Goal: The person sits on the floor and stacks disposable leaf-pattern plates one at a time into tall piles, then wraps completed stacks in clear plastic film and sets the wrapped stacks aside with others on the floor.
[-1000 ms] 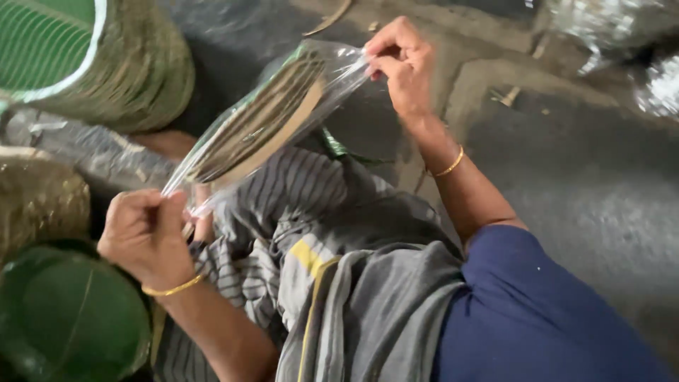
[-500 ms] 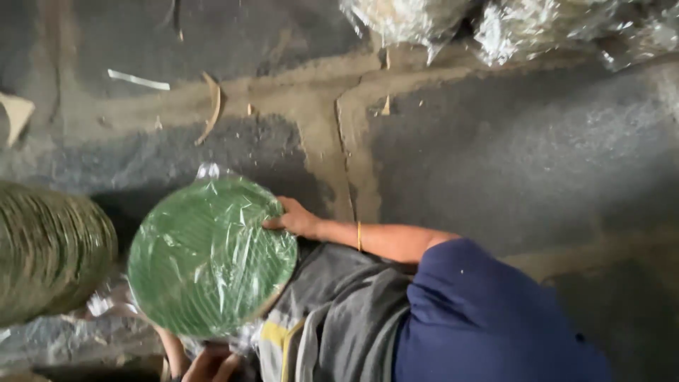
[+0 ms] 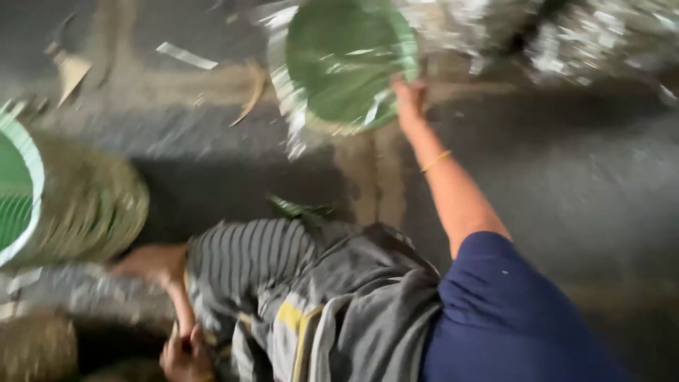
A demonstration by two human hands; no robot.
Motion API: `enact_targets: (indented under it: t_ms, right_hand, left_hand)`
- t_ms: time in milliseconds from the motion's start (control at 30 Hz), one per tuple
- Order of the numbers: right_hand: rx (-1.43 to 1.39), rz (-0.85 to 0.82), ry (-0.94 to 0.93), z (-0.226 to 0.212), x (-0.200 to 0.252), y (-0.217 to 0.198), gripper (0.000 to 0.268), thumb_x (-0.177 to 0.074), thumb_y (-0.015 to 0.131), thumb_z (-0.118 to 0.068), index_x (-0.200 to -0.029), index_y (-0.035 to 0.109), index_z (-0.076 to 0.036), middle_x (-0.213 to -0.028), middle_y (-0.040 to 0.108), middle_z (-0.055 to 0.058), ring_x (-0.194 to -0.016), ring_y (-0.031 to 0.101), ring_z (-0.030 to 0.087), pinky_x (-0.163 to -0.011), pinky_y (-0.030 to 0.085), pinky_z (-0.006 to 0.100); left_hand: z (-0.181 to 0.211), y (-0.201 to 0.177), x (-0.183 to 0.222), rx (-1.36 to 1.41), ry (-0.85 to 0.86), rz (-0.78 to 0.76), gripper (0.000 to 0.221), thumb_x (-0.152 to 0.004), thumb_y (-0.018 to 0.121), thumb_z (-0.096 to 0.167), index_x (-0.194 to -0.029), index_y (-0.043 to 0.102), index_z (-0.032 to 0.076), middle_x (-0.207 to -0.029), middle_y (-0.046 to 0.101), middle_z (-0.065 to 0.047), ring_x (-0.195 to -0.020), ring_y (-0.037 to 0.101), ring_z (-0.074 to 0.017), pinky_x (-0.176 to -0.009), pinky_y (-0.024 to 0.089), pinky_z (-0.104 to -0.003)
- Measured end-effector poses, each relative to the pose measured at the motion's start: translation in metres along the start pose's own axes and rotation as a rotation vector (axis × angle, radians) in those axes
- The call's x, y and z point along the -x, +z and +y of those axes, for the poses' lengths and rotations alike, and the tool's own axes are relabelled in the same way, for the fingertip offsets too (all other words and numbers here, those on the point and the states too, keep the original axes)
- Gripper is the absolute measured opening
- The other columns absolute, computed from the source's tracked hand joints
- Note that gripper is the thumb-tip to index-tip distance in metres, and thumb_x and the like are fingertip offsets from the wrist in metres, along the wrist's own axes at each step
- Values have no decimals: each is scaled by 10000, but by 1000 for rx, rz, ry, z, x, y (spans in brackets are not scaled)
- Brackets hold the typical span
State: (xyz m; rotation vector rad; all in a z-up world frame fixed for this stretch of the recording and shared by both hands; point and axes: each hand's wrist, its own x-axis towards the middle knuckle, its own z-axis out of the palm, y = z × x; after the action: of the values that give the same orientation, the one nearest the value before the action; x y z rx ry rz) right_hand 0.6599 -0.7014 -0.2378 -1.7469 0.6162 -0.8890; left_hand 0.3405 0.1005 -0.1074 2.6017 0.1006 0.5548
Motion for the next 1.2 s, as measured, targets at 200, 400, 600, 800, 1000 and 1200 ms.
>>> enact_targets:
  t_ms: [200,400,600,800,1000,1200]
  right_hand:
    - [622,-218,440,-76,-28,-11,1078,-752,771,-364,-1592,171,-53,-1481,388,253,-1290,438,437,-1020,360,606]
    - [1095,-323,44,-185,-8,29,1013,-892,655,-477,-1680,202,-31,-1700,13,324,-1531,25,603,-1192,-5,788]
    - [862,-672,2,-152,6,56,1001,-865,517,-735,-1692,219,-258,-1737,-68,238,-1540,-116,571,-1159,-8,833]
    - [827,-732,-46,-149,2,45,1002,-868,498,-808,-1674,303,-246,-1738,-17,251,-1546,-96,563,-1148,1,847]
    - [628,-583,-378,-178,53,25,807,-949,726,-651,-1468,579,-51,-1616,311,324,-1502,241,538,-1186,175,744]
    - [-41,-991,-337,-295,187,56,682,-813,889,-409,-1324,643,-31,-1370,635,145,-1260,626,282,-1090,514,418]
  left_hand:
    - [27,22,-26,-71,-163,-74,409,-842,845,307,-1055,662,10,-860,636,-151,-739,586,-338,-697,497,-435]
    - [114,-20,-121,-136,-189,-59,236,-831,763,209,-881,605,42,-884,611,-189,-820,607,-427,-690,482,-506]
    - [159,-29,-270,-180,102,188,243,-895,706,93,-1122,645,28,-1205,646,-224,-1098,613,-447,-908,509,-499]
    - [119,2,-376,-339,182,171,305,-781,795,151,-1034,683,22,-1110,671,-192,-1060,633,-413,-899,503,-507]
    - [48,13,-413,-410,125,158,75,-792,687,58,-858,722,64,-983,685,-197,-966,652,-405,-830,518,-495]
    - [184,-56,-343,-487,89,479,135,-870,589,-20,-993,620,25,-990,630,-197,-928,626,-408,-790,505,-498]
